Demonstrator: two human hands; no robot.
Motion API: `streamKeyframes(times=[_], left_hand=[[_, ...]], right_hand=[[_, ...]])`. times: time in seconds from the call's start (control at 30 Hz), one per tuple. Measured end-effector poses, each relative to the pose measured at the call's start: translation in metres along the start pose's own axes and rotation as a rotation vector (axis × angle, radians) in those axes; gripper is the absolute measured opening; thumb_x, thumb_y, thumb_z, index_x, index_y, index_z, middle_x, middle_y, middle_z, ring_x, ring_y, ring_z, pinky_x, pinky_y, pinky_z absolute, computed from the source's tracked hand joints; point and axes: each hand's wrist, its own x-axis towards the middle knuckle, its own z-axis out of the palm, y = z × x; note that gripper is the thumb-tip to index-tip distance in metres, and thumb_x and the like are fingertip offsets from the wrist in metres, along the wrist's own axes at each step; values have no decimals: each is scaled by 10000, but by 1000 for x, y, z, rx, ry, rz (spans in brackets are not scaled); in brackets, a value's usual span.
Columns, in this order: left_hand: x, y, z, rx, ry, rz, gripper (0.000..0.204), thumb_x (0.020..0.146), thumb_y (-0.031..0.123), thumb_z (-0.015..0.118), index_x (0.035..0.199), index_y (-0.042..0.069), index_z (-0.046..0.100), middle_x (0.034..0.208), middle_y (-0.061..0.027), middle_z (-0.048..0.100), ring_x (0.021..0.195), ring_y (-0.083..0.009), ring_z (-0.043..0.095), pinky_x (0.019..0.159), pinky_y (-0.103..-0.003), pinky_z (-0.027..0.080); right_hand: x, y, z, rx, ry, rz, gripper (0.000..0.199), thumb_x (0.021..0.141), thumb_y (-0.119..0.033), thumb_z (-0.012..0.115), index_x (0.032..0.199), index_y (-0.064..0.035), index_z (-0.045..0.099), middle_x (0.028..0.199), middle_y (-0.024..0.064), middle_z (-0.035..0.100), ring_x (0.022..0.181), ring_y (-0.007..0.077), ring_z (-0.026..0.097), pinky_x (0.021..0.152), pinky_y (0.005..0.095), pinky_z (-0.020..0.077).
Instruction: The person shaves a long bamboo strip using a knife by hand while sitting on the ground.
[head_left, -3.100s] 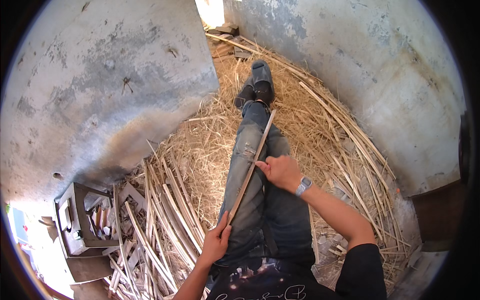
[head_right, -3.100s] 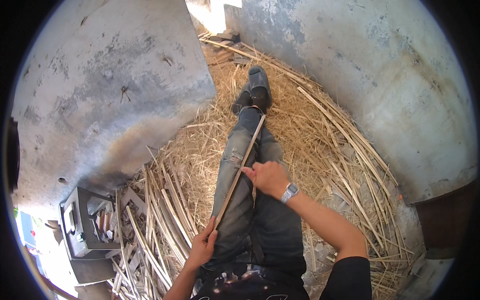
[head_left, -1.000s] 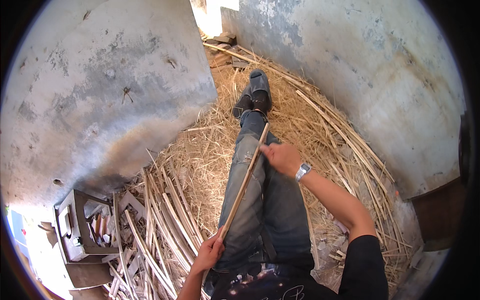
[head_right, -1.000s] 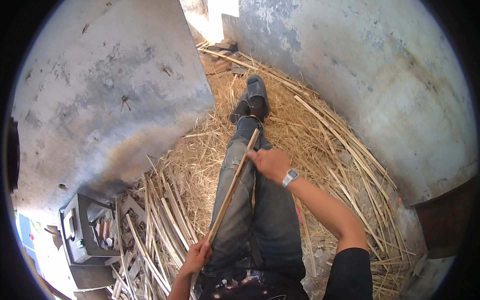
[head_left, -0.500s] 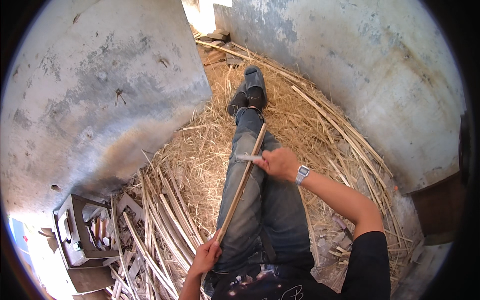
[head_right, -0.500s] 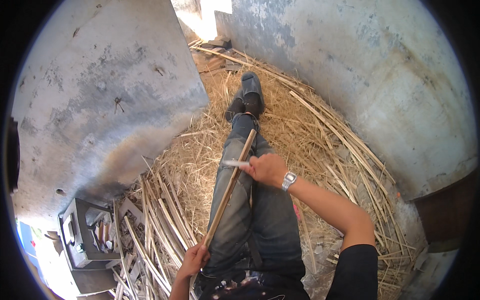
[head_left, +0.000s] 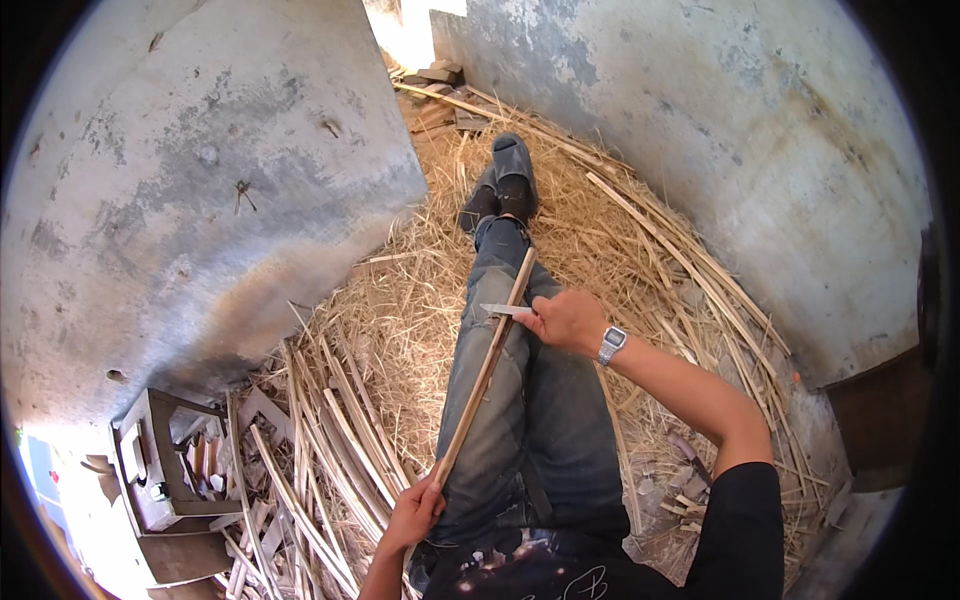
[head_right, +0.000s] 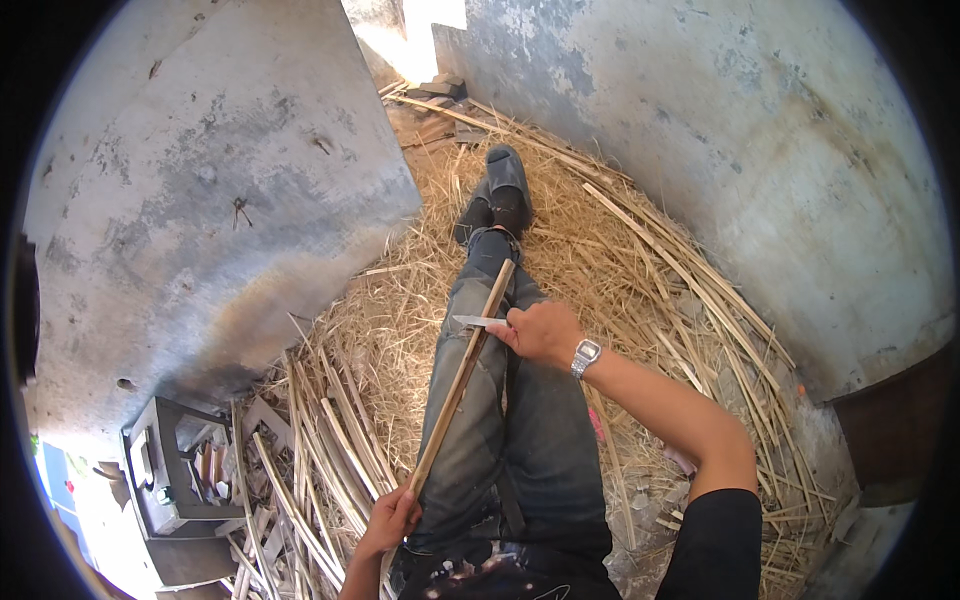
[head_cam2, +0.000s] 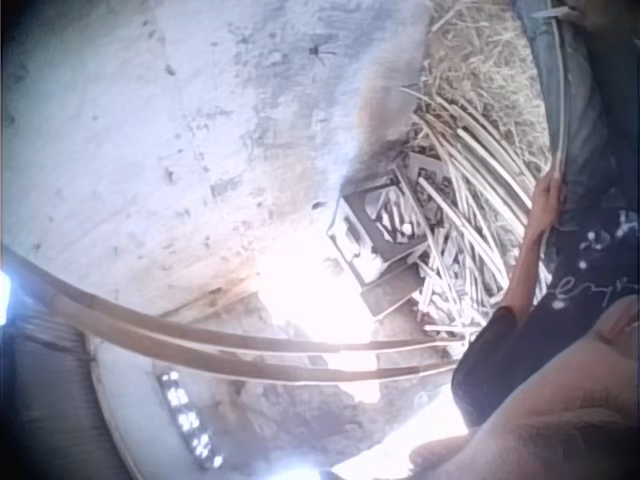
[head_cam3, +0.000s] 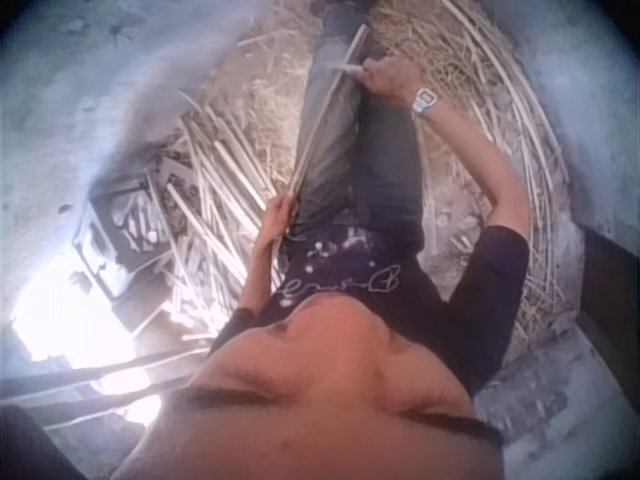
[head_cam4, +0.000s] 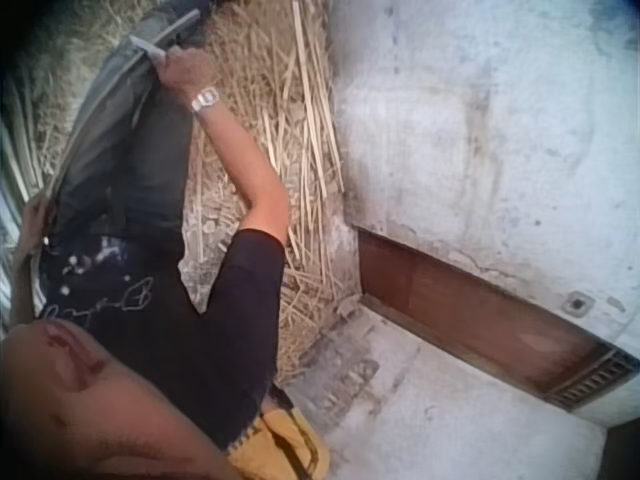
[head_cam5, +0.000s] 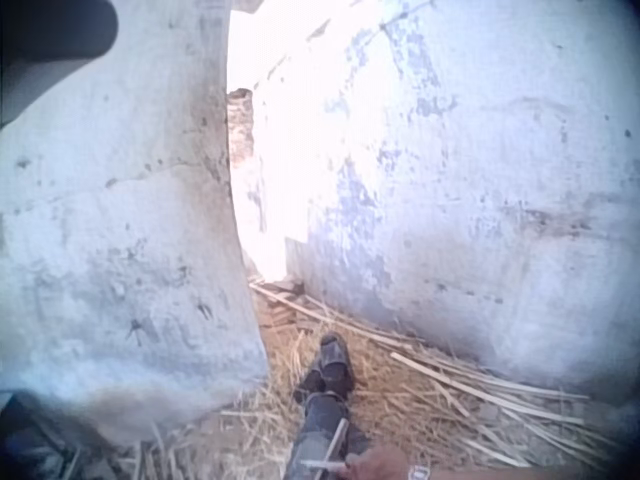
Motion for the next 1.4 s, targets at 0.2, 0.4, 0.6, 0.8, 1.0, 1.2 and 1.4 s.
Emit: streamKeyframes(times=[0.2,0.4,0.6,0.8,1.0,1.2,1.4], left_hand=[[2,12,7,9,13,18,493,1166,316,436,1610,102,462,717,21,506,535,-67,439,494,-231,385],[0,20,8,-8,8,-1,496,1166,319,435,1608,96,460,722,17,512,542,-66,446,499,-229,390],[-3,7,-3,-86,-35,-115,503,1166,336,439,1597,79,473,738,22,513,572,-60,448,521,-231,398],[0,-14,-10,-92,-72,-66,500,1171,346,418,1593,83,474,733,16,518,544,-64,447,505,-233,399],[-7,-6,-15,-185,-65,-160,485,1174,353,408,1555,72,510,732,6,540,543,-70,455,503,-231,396],[-6,-6,-17,-169,-79,-163,405,1173,371,404,1248,35,618,710,-14,577,532,-78,482,482,-236,396],[1,-16,-19,-153,-100,-153,403,1171,383,401,1216,42,612,700,-19,577,508,-84,479,480,-236,403]], right_hand=[[13,33,8,79,131,195,688,1040,-662,473,675,-119,685,594,166,654,566,381,679,510,503,517],[30,54,-7,-25,134,201,664,1041,-640,487,667,-125,677,600,169,659,564,385,680,525,509,524],[18,21,7,-8,45,47,624,1057,-619,468,757,-129,714,586,144,647,547,368,663,486,508,496],[41,89,-19,-23,84,340,639,1064,-595,480,695,-97,634,607,160,627,533,385,621,481,501,465],[8,12,8,-4,71,6,656,1070,-607,461,702,-104,666,592,173,641,537,376,652,484,504,493],[13,5,20,77,53,199,665,1060,-619,474,730,-82,686,643,191,667,602,396,680,531,524,516],[32,25,1,49,80,186,672,1054,-642,455,743,-100,703,650,174,676,616,398,685,551,522,524]])
